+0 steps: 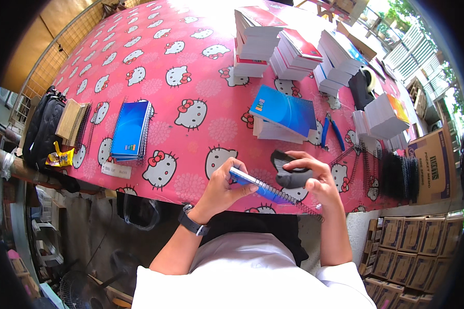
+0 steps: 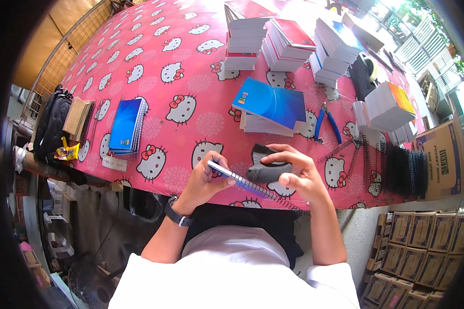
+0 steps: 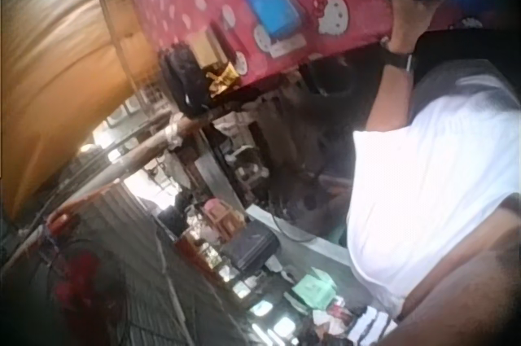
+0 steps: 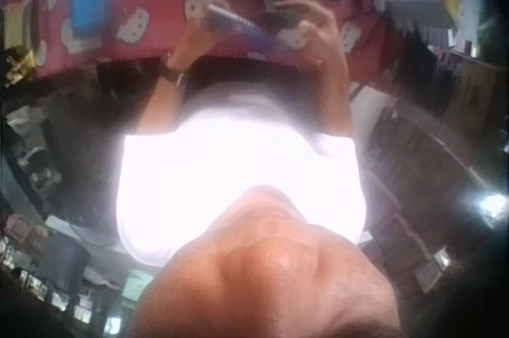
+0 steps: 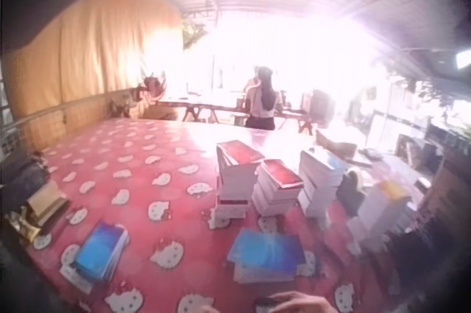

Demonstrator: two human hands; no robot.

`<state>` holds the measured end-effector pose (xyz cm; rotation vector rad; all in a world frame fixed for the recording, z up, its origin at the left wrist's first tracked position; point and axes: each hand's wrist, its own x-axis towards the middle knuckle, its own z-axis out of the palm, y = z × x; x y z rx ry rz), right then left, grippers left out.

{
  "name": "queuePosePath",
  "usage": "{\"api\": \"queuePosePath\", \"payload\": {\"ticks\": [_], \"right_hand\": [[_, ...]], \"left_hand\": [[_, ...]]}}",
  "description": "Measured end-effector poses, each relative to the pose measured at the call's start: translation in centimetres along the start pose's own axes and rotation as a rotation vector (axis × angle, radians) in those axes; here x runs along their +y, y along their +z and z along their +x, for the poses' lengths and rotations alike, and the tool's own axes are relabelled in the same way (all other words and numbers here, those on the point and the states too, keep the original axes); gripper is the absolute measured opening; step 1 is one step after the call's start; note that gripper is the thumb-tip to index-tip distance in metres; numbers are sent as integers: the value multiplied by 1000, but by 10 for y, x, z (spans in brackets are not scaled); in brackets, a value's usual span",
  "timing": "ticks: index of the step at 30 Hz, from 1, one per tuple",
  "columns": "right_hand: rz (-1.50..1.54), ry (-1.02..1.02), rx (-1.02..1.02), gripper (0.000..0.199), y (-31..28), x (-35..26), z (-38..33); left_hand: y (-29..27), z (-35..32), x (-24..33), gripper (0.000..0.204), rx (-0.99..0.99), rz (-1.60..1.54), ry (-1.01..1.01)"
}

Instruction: The person assembles notebooks by manually sliding plastic spiral bindings through pre-punched holes in paper and cardstock covers and then trimming the binding ends with pliers.

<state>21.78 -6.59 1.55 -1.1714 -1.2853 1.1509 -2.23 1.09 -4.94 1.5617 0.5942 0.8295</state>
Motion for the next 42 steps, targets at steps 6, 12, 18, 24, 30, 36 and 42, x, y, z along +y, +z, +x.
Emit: {"api": "queuePosePath", "payload": {"ticks": [6, 12, 18, 24, 30, 36, 42], "right_hand": [[-1094, -476, -57, 61, 45, -30, -23], [-1075, -570, -1, 53, 35, -41, -26], [-987, -484, -325, 60, 39, -38, -36], [-284, -9, -316, 58, 9, -29, -9], [-339, 195, -6, 55, 4, 3, -5], [-168, 96, -119, 62, 20, 15, -5], [50, 148, -70, 52, 22, 23, -5]], "left_hand": [[-2, -4, -7, 29, 57, -19, -41], [-1, -4, -7, 28, 58, -31, -40], [-3, -1, -8, 31, 34, -122, 87], [1, -13, 2, 39, 72, -275, 64], [2, -13, -6, 33, 48, -265, 95], [-1, -11, -3, 36, 25, -265, 65], [1, -9, -3, 37, 32, -261, 88]]}}
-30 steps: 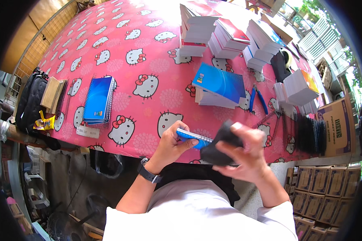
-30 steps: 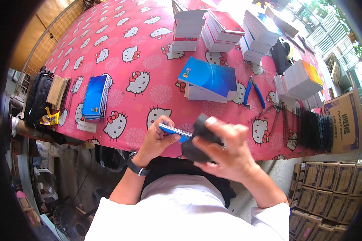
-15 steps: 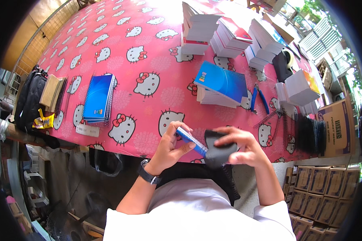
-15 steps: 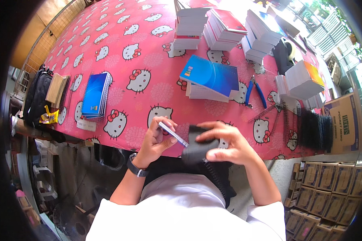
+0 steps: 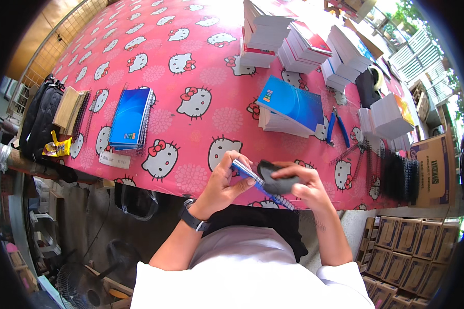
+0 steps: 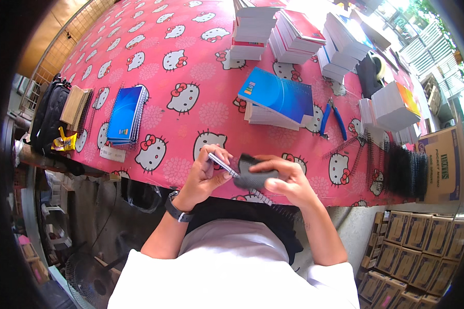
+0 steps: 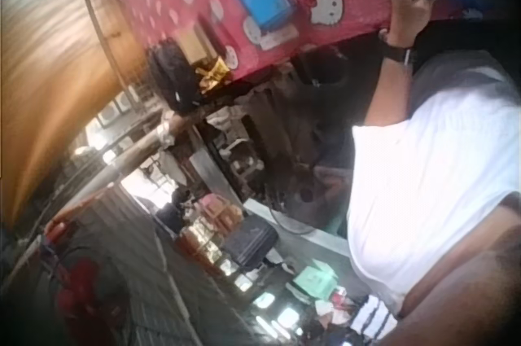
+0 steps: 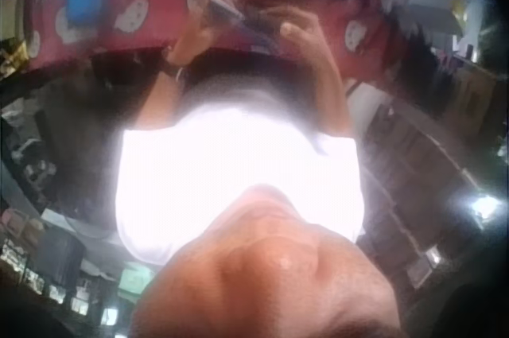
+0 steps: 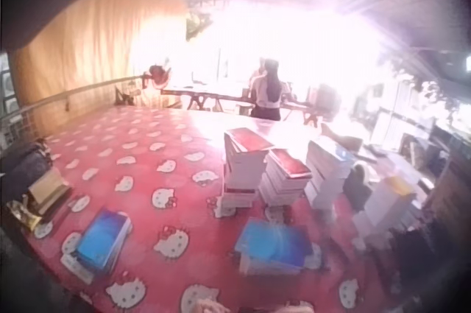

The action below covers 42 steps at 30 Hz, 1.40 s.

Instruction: The person assembles notebooks by manually sliding plastic spiral bindings through pre-punched holes in paper and cardstock covers and then trimming the binding ends with pliers.

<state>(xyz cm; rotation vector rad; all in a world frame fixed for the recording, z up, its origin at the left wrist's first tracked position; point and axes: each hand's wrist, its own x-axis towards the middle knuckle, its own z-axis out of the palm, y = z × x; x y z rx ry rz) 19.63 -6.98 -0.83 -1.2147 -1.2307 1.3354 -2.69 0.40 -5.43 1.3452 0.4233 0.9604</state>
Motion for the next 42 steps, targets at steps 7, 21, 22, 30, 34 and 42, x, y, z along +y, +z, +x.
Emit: {"api": "queuePosePath", "payload": {"ticks": [7, 21, 22, 30, 34, 42], "right_hand": [[-5, -98, -71, 48, 10, -22, 6], [-183, -109, 31, 46, 23, -15, 20], [-290, -55, 101, 47, 16, -12, 24], [-1021, -365, 137, 64, 11, -43, 12], [-698, -444, 159, 39, 49, -48, 11], [-658, -605, 253, 25, 58, -57, 10]], "left_hand": [[-4, 1, -4, 37, -50, -14, 19], [-3, -5, 0, 33, -55, -24, -45], [-2, -2, 2, 32, -49, -31, -63], [6, -1, 14, 31, 100, 325, -41], [16, 6, 39, 26, 126, 479, 172], [15, 7, 39, 19, 153, -7, 112]]}}
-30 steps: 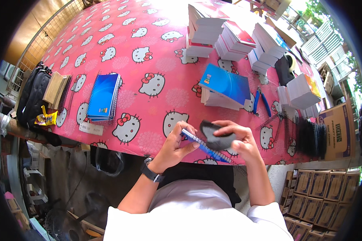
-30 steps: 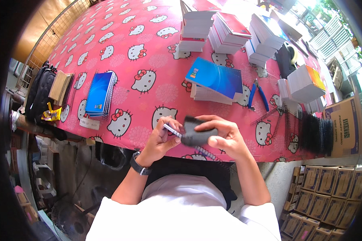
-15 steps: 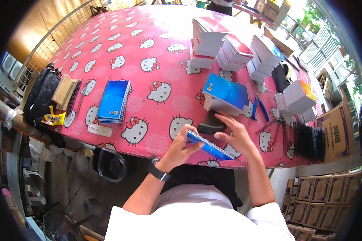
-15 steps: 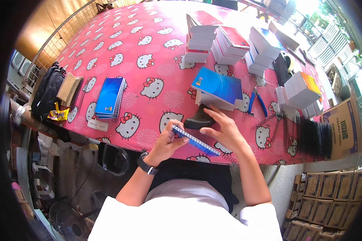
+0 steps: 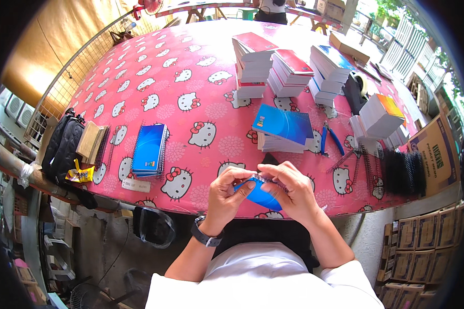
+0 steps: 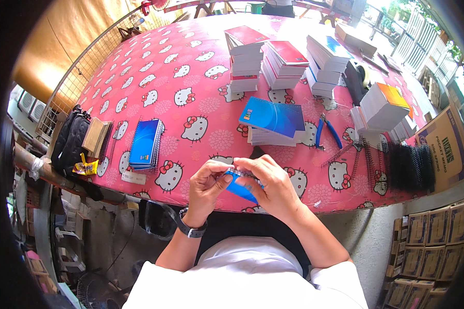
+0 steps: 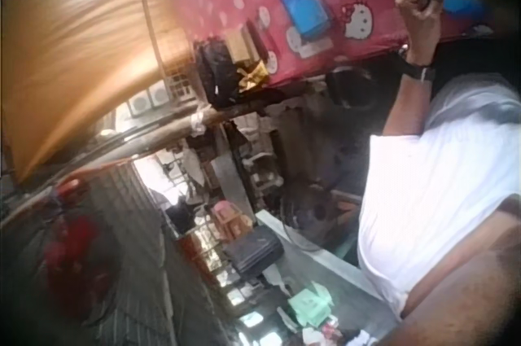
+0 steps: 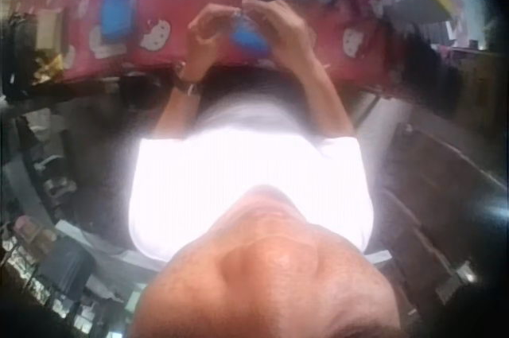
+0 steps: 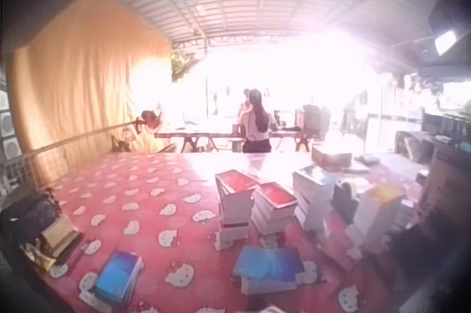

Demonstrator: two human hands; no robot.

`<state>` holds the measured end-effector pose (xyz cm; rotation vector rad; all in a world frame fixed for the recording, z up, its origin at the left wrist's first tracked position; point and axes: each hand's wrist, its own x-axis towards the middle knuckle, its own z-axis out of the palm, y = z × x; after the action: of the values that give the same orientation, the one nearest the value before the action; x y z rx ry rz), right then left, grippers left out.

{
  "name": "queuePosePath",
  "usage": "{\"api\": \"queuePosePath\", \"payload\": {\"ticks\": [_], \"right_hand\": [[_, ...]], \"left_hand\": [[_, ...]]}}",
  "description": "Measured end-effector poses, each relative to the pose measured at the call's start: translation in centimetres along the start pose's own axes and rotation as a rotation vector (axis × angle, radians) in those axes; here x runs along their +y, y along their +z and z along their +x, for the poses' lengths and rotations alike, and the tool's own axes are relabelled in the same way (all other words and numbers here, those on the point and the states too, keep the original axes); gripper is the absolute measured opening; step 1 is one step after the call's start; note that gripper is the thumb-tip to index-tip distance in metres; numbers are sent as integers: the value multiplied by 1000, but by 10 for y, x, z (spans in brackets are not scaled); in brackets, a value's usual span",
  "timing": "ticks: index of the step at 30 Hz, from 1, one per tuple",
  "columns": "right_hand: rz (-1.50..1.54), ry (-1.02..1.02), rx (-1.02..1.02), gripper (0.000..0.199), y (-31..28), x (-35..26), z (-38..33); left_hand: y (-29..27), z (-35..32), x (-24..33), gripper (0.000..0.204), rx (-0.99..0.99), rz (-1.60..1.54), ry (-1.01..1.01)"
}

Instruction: The person assembles notebooks by manually sliding plastic spiral bindings through pre-punched holes in paper and cardstock covers and then trimming the binding ends with pliers.

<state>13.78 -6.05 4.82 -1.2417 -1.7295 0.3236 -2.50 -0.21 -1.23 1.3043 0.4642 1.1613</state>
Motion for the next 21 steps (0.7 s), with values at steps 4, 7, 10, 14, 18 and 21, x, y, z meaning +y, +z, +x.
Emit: {"api": "queuePosePath", "payload": {"ticks": [4, 7, 10, 14, 18, 21], "right_hand": [[61, 2, -1, 23, 5, -3, 5], [54, -6, 19, 23, 10, -1, 3], [-9, -17, 59, 24, 10, -5, 0], [-29, -71, 42, 27, 14, -5, 7], [-24, -106, -9, 20, 14, -6, 14], [-31, -157, -41, 15, 20, -7, 20]], "left_hand": [[1, -3, 6, 18, 19, 141, 79], [3, -6, 10, 17, 95, 67, -5], [7, -3, 17, 16, 62, 117, 34], [6, -9, 21, 15, 77, 168, 110], [2, -5, 22, 16, 73, 245, 212], [-4, -6, 30, 23, 71, 282, 120]]}}
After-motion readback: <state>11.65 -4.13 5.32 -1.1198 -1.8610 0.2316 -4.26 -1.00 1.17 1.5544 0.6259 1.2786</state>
